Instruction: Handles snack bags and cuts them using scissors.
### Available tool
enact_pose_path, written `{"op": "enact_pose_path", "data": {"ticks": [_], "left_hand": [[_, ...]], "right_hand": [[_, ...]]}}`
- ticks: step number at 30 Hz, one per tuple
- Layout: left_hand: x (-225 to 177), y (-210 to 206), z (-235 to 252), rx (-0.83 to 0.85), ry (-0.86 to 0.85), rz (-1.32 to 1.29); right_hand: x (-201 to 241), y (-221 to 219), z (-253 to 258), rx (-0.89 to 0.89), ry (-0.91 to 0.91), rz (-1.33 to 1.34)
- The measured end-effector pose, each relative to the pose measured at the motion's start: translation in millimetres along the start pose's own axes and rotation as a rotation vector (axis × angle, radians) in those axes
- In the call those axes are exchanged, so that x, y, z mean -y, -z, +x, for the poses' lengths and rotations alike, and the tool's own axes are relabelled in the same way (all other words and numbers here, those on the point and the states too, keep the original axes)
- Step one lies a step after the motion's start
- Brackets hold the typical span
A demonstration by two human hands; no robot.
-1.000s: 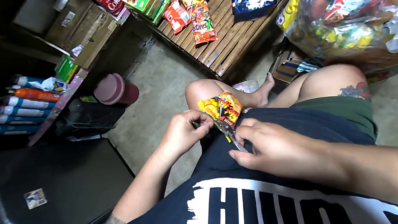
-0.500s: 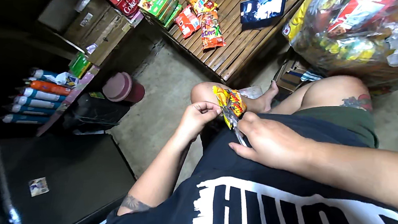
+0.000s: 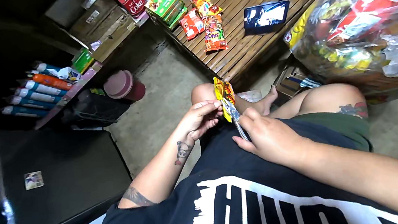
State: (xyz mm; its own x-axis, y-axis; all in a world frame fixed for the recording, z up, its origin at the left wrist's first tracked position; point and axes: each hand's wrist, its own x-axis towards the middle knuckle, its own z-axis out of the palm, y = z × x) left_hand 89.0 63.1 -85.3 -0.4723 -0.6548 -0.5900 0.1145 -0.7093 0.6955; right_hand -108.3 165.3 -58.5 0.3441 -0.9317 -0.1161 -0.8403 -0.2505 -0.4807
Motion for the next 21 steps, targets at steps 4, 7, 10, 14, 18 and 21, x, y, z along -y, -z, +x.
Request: {"op": "enact_pose_path", "data": {"ticks": [4, 7, 10, 14, 18, 21], "left_hand": [[-6, -2, -9, 0.066, -0.056, 0.017], [-8, -2, -18, 0.0, -0.245, 0.257], [-2, 9, -20, -0.063, -0.54, 0.528], [2, 18, -21, -0.145, -0.892, 0.917], [-5, 17, -26, -0.156, -1.061, 1.162], [-11, 19, -29, -0.115, -1.098, 1.284]], "right_hand": [[-9, -5, 0, -0.077, 0.049, 0.135], [-16, -5, 0, -0.085, 0.015, 0.345], [-21, 0, -1, -0.045, -0.062, 0.555], [-24, 4, -3, -0.02, -0.117, 0.692], [-20, 10, -6, 0.036, -0.141, 0.827], [-17, 15, -8, 0.096, -0.157, 0.92]]}}
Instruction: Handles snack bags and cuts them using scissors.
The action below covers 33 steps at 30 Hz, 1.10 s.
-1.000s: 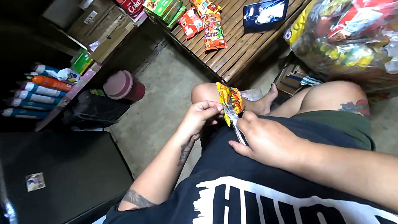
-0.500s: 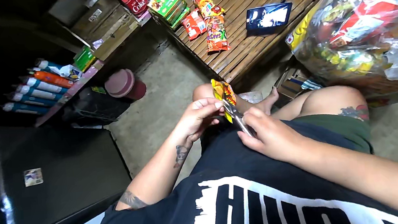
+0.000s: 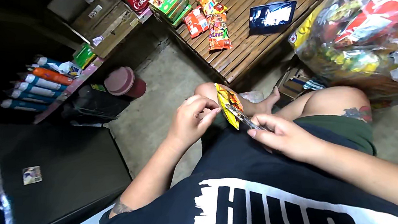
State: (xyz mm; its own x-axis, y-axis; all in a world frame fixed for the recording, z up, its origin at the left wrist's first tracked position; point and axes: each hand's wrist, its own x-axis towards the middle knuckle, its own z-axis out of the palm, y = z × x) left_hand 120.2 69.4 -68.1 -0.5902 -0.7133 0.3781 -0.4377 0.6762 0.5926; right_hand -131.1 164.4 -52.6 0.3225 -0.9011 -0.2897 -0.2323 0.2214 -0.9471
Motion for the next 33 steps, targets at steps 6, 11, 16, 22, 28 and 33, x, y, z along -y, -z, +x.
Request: {"op": "enact_pose_path", "data": {"ticks": [6, 11, 16, 22, 28, 33], "left_hand": [[-7, 9, 1, 0.1, -0.219, 0.294], [-14, 15, 3, 0.19, -0.456, 0.578], [-13, 23, 14, 0.248, -0.633, 0.668], [-1, 31, 26, 0.269, -0.853, 0.721], [1, 37, 29, 0.23, -0.985, 0.728], [1, 40, 24, 0.181, -1.007, 0.744]], "right_hand": [[16, 3, -3, 0.086, -0.066, -0.034], [30, 12, 1, 0.148, -0.148, 0.023], [43, 21, 8, 0.22, -0.224, 0.091], [55, 32, 18, 0.313, -0.296, 0.157], [58, 47, 25, 0.388, -0.32, 0.217], [61, 51, 27, 0.417, -0.339, 0.23]]}}
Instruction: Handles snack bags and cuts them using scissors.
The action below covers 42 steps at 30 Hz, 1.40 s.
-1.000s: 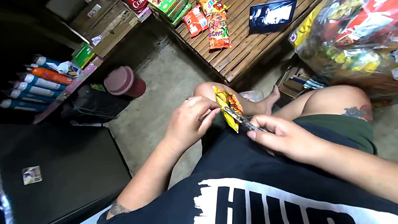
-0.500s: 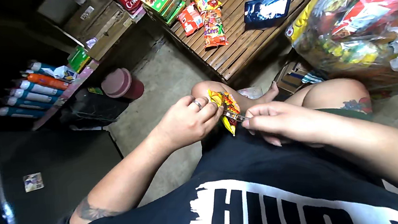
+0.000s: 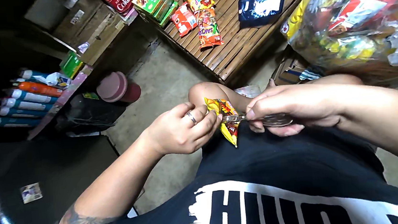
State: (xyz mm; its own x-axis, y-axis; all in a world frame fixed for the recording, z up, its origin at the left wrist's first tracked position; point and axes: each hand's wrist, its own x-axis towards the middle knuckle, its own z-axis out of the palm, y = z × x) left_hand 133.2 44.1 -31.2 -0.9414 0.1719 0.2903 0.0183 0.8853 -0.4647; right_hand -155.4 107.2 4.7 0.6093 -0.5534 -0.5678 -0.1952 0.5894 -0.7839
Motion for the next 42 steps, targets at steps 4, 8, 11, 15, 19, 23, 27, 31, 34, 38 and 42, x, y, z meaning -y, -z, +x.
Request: {"op": "enact_pose_path", "data": {"ticks": [4, 8, 11, 15, 19, 23, 27, 31, 34, 38, 42], "left_hand": [[-2, 2, -2, -0.027, -0.008, 0.025], [-5, 3, -3, -0.029, -0.013, 0.045], [-6, 4, -2, -0.027, -0.015, 0.041], [-1, 10, 6, 0.032, -0.081, -0.049], [2, 16, 17, 0.125, -0.135, -0.134], [2, 16, 24, 0.19, -0.171, -0.218], [1, 16, 27, 0.222, -0.18, -0.287], [-3, 16, 26, 0.197, -0.15, -0.246], [-5, 16, 22, 0.194, -0.107, -0.244], [-8, 15, 15, 0.171, -0.046, -0.23], [-11, 14, 10, 0.131, 0.021, -0.222]], "right_hand": [[-4, 4, 1, 0.053, 0.013, 0.048], [-8, 8, 1, 0.096, 0.015, 0.105], [-9, 8, 1, 0.118, 0.0, 0.12], [-12, 7, 2, 0.127, -0.02, 0.107], [-13, 6, 3, 0.12, -0.031, 0.092], [-15, 4, 4, 0.132, -0.04, 0.083], [-17, 5, 3, 0.145, -0.052, 0.067], [-20, 5, 2, 0.135, -0.025, 0.077], [-22, 2, 1, 0.136, 0.003, 0.071], [-22, -7, 0, 0.114, 0.028, 0.02], [-20, -20, -2, 0.048, 0.045, -0.076]]}}
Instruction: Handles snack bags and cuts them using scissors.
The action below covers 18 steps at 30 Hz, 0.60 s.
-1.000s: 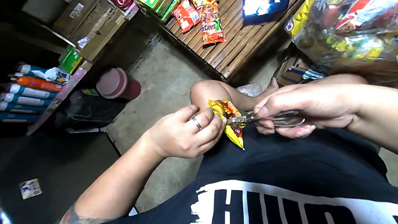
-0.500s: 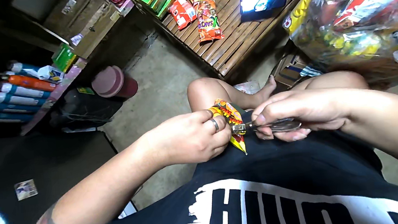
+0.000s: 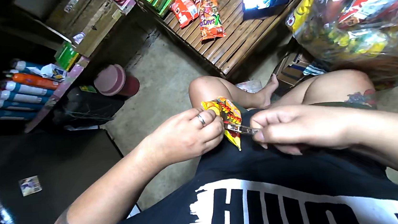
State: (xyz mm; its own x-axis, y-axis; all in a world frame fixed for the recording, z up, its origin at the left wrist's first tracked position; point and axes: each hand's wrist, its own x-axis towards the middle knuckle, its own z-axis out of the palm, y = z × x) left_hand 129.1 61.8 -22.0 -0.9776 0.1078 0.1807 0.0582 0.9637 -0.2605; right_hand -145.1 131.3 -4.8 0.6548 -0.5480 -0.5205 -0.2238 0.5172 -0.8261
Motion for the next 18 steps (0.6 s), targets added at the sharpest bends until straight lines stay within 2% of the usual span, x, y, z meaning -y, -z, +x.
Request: {"op": "enact_pose_path", "data": {"ticks": [4, 8, 13, 18], "left_hand": [[-3, 0, -7, -0.043, 0.176, -0.061], [-1, 1, -19, -0.108, 0.35, -0.128], [-6, -8, -24, -0.184, 0.371, -0.253], [-4, -7, -22, -0.19, 0.272, -0.242]], "right_hand": [[-1, -14, -1, -0.097, 0.038, -0.063], [-4, -14, -1, -0.094, 0.059, -0.092], [-5, -13, -1, -0.082, 0.061, -0.108], [-4, -13, 0, -0.068, 0.049, -0.143]]}}
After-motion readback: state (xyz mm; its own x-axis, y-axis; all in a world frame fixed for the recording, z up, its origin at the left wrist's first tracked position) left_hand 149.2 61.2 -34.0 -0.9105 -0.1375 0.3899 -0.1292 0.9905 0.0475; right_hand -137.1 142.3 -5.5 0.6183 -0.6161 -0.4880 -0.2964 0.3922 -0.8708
